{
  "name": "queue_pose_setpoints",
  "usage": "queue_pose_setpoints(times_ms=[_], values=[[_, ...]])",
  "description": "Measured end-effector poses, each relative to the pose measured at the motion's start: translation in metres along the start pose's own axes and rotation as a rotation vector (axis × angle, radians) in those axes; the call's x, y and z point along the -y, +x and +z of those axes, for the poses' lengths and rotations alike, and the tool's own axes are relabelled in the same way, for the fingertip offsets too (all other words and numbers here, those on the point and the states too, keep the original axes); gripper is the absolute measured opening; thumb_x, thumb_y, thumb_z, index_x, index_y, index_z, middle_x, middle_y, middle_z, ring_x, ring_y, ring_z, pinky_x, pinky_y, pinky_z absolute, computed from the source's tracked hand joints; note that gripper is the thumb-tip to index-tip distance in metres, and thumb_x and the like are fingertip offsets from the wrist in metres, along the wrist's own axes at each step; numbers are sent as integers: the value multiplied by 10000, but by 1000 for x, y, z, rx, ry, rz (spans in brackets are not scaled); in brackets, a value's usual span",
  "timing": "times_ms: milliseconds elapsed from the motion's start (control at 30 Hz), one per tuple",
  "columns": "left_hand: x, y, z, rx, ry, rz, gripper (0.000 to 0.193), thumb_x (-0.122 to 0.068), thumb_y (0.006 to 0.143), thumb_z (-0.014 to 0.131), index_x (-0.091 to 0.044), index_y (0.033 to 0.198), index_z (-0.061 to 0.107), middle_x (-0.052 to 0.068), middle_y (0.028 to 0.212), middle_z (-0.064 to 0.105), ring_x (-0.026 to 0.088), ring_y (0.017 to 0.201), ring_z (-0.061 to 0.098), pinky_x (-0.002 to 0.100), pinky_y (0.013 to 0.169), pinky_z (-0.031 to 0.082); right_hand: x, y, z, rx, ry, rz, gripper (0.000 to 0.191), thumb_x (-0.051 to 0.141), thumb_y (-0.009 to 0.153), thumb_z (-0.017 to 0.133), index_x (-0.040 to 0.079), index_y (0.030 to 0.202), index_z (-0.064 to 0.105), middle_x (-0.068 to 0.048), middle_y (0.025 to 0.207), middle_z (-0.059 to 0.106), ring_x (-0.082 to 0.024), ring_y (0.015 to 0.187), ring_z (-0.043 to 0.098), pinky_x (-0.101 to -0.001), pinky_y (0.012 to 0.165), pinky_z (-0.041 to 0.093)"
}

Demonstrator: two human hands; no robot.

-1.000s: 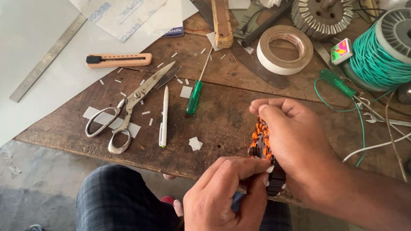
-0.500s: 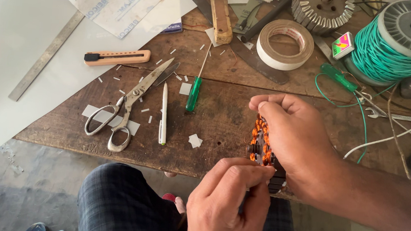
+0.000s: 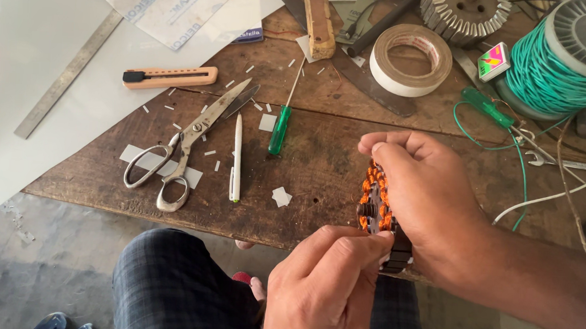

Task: The person holds a small electrical component with orange windings and repeatedly inserts small white plastic pieces into its slots. They use a white pen-like tool to press and adjust the pieces into place. The person rotates the component to access different sides and continues inserting pieces throughout the clip.

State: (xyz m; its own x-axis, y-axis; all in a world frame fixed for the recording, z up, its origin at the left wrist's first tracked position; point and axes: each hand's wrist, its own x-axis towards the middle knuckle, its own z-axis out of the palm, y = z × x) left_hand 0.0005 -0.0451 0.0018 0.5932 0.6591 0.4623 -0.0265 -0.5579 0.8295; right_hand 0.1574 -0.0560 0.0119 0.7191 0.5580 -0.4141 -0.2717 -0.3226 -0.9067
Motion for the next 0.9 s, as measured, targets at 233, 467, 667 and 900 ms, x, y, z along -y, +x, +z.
queue_pose_setpoints(times_ms=[233, 467, 667, 900], values=[[-10, 0, 4, -46, 41, -2, 173, 89, 804, 714, -17, 936, 681, 111, 890, 717, 249, 831, 761, 327, 723, 607, 1, -2, 1, 4, 15, 0, 182, 146, 940, 574, 35, 1012, 700, -22, 947, 701, -81, 820, 616, -265, 709, 500], [-10, 0, 7, -75, -60, -167, 173, 77, 814, 715, -39, 942, 710, 72, 841, 740, 196, 797, 793, 279, 701, 619, 0, -3, 1, -17, -59, -36, 191, 143, 941, 573, 41, 1017, 716, -22, 949, 712, -78, 821, 607, -257, 710, 488], [-10, 2, 1, 2, -10, -180, 192, 54, 802, 714, -50, 963, 709, 68, 856, 730, 215, 792, 780, 300, 687, 611, 4, -7, 2, -12, -28, 3, 190, 144, 936, 563, 43, 1018, 701, -27, 958, 705, -84, 815, 613, -268, 701, 500], [-9, 11, -10, 182, 104, -68, 152, 2, 842, 720, -81, 962, 675, 74, 836, 669, 284, 800, 717, 393, 671, 561, 4, -8, 1, -9, -12, 23, 176, 122, 926, 554, 50, 1019, 685, -28, 957, 700, -93, 799, 606, -284, 683, 500]])
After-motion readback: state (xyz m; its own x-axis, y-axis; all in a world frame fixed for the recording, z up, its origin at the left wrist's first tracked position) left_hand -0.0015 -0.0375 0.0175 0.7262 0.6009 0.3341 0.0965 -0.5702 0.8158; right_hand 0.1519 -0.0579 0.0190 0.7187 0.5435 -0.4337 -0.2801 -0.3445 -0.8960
